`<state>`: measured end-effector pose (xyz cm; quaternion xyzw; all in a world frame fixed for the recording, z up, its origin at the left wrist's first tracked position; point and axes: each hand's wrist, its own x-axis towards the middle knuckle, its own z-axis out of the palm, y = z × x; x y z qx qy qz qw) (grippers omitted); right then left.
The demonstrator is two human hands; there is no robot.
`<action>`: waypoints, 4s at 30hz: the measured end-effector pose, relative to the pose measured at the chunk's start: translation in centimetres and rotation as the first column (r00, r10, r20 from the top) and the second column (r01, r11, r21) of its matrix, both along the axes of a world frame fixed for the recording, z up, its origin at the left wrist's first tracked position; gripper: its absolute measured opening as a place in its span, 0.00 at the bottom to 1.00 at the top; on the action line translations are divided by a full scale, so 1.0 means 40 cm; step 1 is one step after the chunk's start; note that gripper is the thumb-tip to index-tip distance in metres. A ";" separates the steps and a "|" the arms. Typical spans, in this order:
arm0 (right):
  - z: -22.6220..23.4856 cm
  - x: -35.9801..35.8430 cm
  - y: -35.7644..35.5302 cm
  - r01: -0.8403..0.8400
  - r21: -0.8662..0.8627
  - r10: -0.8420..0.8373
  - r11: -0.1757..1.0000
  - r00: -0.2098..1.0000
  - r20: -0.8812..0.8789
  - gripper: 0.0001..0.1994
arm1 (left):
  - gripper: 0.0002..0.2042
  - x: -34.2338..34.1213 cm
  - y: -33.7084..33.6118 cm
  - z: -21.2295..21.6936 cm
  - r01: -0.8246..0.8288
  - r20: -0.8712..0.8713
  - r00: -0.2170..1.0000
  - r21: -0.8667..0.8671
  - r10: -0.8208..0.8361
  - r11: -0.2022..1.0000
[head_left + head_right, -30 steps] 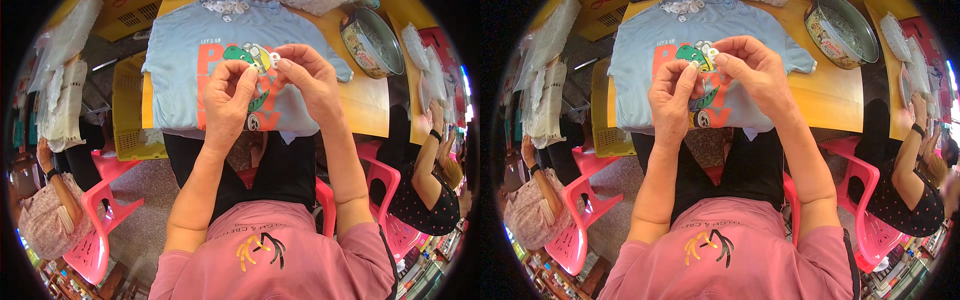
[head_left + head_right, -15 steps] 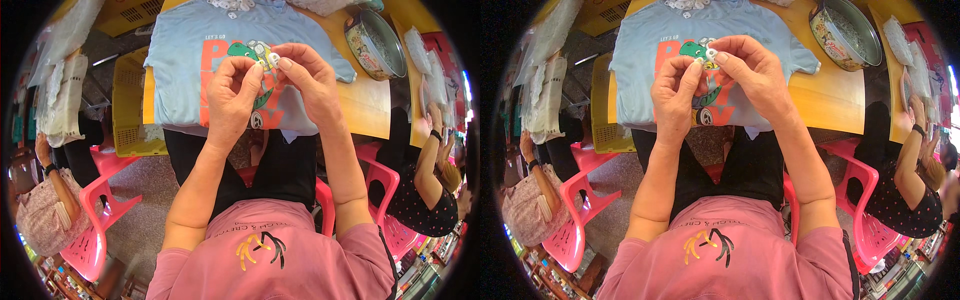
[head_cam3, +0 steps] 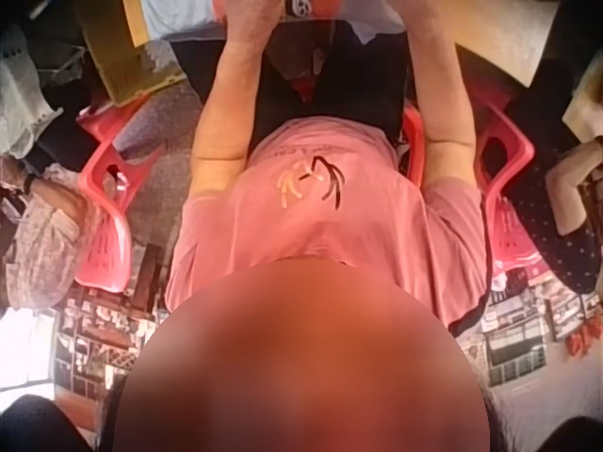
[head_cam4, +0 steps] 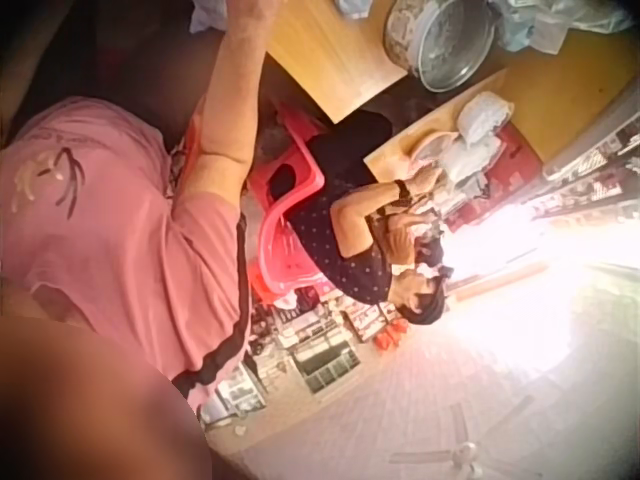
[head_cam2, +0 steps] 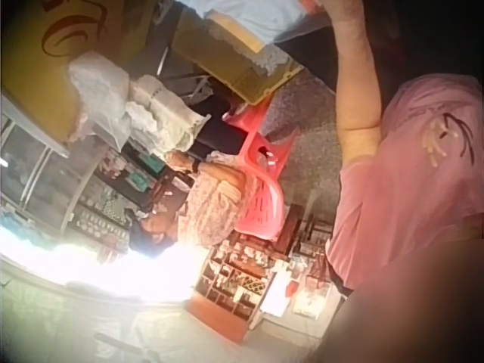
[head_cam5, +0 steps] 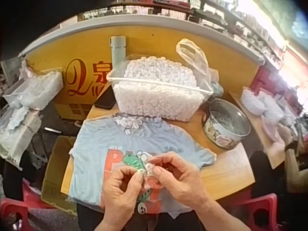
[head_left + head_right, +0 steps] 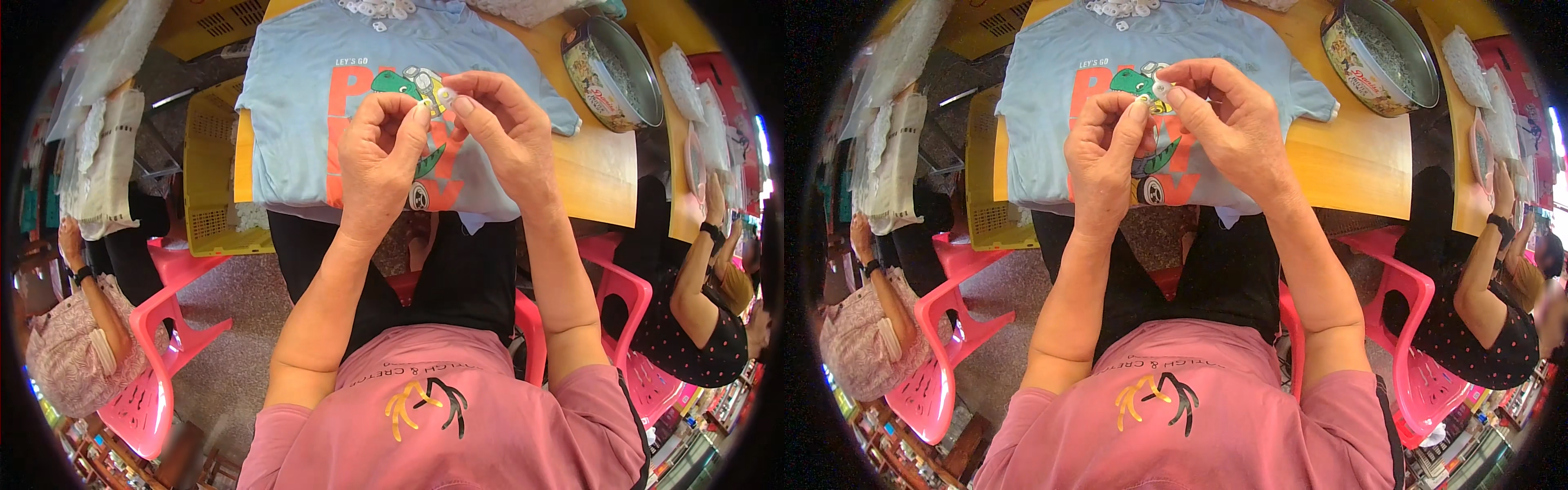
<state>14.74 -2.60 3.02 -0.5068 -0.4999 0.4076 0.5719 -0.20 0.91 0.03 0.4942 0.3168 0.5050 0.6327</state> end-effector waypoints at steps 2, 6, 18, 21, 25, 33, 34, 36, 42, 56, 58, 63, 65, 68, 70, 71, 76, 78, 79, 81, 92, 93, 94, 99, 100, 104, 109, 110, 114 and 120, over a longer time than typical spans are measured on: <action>0.002 -0.005 0.000 0.016 0.003 -0.016 1.000 0.999 -0.049 0.11 | 0.04 0.000 -0.001 0.001 -0.003 0.004 1.000 -0.001 0.003 1.000; 0.005 -0.010 0.000 0.020 -0.010 -0.021 1.000 0.999 -0.048 0.11 | 0.04 -0.001 -0.001 0.001 -0.002 0.000 1.000 -0.001 0.002 1.000; -0.007 -0.014 -0.002 0.031 -0.060 -0.039 0.998 0.987 -0.154 0.12 | 0.04 -0.001 -0.002 0.001 -0.011 0.019 1.000 -0.022 0.012 1.000; -0.007 -0.012 -0.002 0.029 -0.060 -0.039 0.998 0.985 -0.167 0.12 | 0.04 -0.001 -0.001 0.000 0.000 0.019 1.000 -0.024 0.000 1.000; -0.007 -0.014 -0.001 0.029 -0.058 -0.039 0.998 0.985 -0.166 0.12 | 0.04 -0.001 -0.001 0.000 -0.004 0.023 1.000 -0.021 0.004 1.000; -0.006 -0.020 -0.001 0.054 -0.017 -0.056 0.998 0.992 -0.117 0.11 | 0.04 -0.001 -0.001 0.000 -0.006 0.020 1.000 -0.020 0.006 1.000; -0.005 -0.021 -0.002 0.058 -0.022 -0.060 0.998 0.991 -0.119 0.11 | 0.04 -0.001 -0.002 0.000 -0.003 0.026 1.000 -0.020 0.004 1.000; -0.003 -0.022 -0.003 0.063 -0.028 -0.066 0.998 0.990 -0.121 0.11 | 0.04 0.000 -0.002 0.001 -0.005 0.012 1.000 -0.015 0.005 1.000; -0.004 -0.023 -0.002 0.071 -0.015 -0.072 0.997 0.993 -0.093 0.11 | 0.04 -0.001 -0.001 0.002 -0.003 -0.007 1.000 0.004 0.003 1.000; -0.011 -0.028 -0.003 0.075 -0.039 -0.078 0.996 0.991 -0.106 0.11 | 0.04 -0.001 -0.002 0.006 -0.018 -0.004 1.000 -0.009 0.018 1.000; -0.014 -0.025 -0.005 0.067 -0.028 -0.069 0.997 0.994 -0.087 0.11 | 0.04 -0.001 -0.003 0.006 -0.020 0.002 1.000 -0.013 0.020 1.000; -0.025 -0.024 -0.003 0.093 0.070 -0.094 0.993 0.995 0.011 0.11 | 0.04 0.000 -0.001 0.003 -0.006 0.012 1.000 -0.010 0.007 1.000; -0.021 -0.019 -0.006 0.079 0.023 -0.081 0.997 0.993 0.080 0.10 | 0.04 0.000 -0.003 0.003 -0.001 0.013 1.000 0.000 0.001 1.000; -0.007 -0.031 -0.009 0.068 -0.061 -0.072 0.996 0.995 -0.065 0.10 | 0.04 0.001 -0.008 0.011 -0.037 -0.002 0.999 -0.008 0.037 0.999; -0.015 -0.029 -0.005 0.078 -0.025 -0.079 0.997 0.996 -0.051 0.10 | 0.04 0.002 -0.008 0.009 -0.036 -0.010 0.999 -0.004 0.036 0.999; -0.017 -0.028 -0.004 0.085 0.011 -0.085 0.996 0.996 -0.036 0.10 | 0.04 0.002 -0.007 0.006 -0.035 -0.011 0.999 -0.004 0.035 0.999; -0.021 -0.023 -0.007 0.063 -0.008 -0.063 0.998 0.997 -0.044 0.10 | 0.04 0.003 -0.010 0.010 -0.041 0.003 0.999 -0.004 0.041 0.999; -0.020 -0.022 -0.005 0.048 -0.025 -0.050 0.999 0.997 -0.067 0.10 | 0.04 0.002 -0.007 0.007 -0.037 0.003 0.999 0.005 0.037 0.999; -0.020 -0.021 -0.005 0.045 -0.022 -0.047 0.999 0.995 -0.083 0.10 | 0.04 0.001 -0.006 0.004 -0.034 0.004 0.999 0.016 0.034 0.999; -0.020 -0.024 -0.006 0.042 -0.023 -0.044 0.999 0.994 -0.102 0.10 | 0.04 0.002 -0.007 0.003 -0.035 0.007 0.999 0.011 0.035 0.999; -0.033 -0.051 -0.002 0.154 -0.051 -0.161 0.987 0.973 -0.163 0.11 | 0.04 0.005 -0.007 0.001 -0.036 0.024 0.999 0.005 0.036 0.999; -0.034 -0.052 -0.003 0.154 -0.053 -0.161 0.987 0.973 -0.164 0.11 | 0.04 0.004 -0.008 0.002 -0.033 0.025 0.999 0.003 0.033 0.999; -0.034 -0.052 -0.004 0.155 -0.042 -0.160 0.987 0.976 -0.150 0.11 | 0.04 0.004 -0.009 0.003 -0.031 0.025 0.999 0.002 0.031 1.000; -0.030 -0.046 -0.004 0.124 -0.060 -0.133 0.990 0.977 -0.169 0.12 | 0.04 0.004 -0.006 -0.001 -0.031 0.009 0.999 0.033 0.031 0.999; -0.030 -0.043 -0.003 0.115 -0.095 -0.132 0.989 0.969 -0.207 0.12 | 0.04 0.004 -0.006 -0.003 -0.032 0.000 0.999 0.044 0.032 0.999; -0.030 -0.025 0.003 0.050 -0.166 -0.109 0.985 0.922 -0.371 0.12 | 0.04 0.002 -0.004 -0.009 -0.033 0.004 0.999 0.042 0.033 0.999; -0.017 -0.021 0.001 -0.028 -0.207 -0.079 0.978 0.867 -0.491 0.14 | 0.04 0.004 -0.006 -0.005 -0.028 0.035 0.999 0.002 0.028 1.000; -0.016 -0.021 0.002 -0.050 -0.217 -0.070 0.975 0.857 -0.511 0.14 | 0.04 0.004 -0.005 -0.004 -0.030 0.035 0.999 0.002 0.030 1.000; -0.017 -0.023 0.000 -0.057 -0.214 -0.065 0.975 0.850 -0.523 0.14 | 0.04 0.006 -0.006 -0.002 -0.038 0.030 0.999 0.002 0.038 0.999; -0.014 -0.036 -0.002 0.027 -0.205 -0.116 0.978 0.894 -0.434 0.13 | 0.04 0.010 -0.006 0.006 -0.052 0.020 0.998 -0.023 0.053 0.998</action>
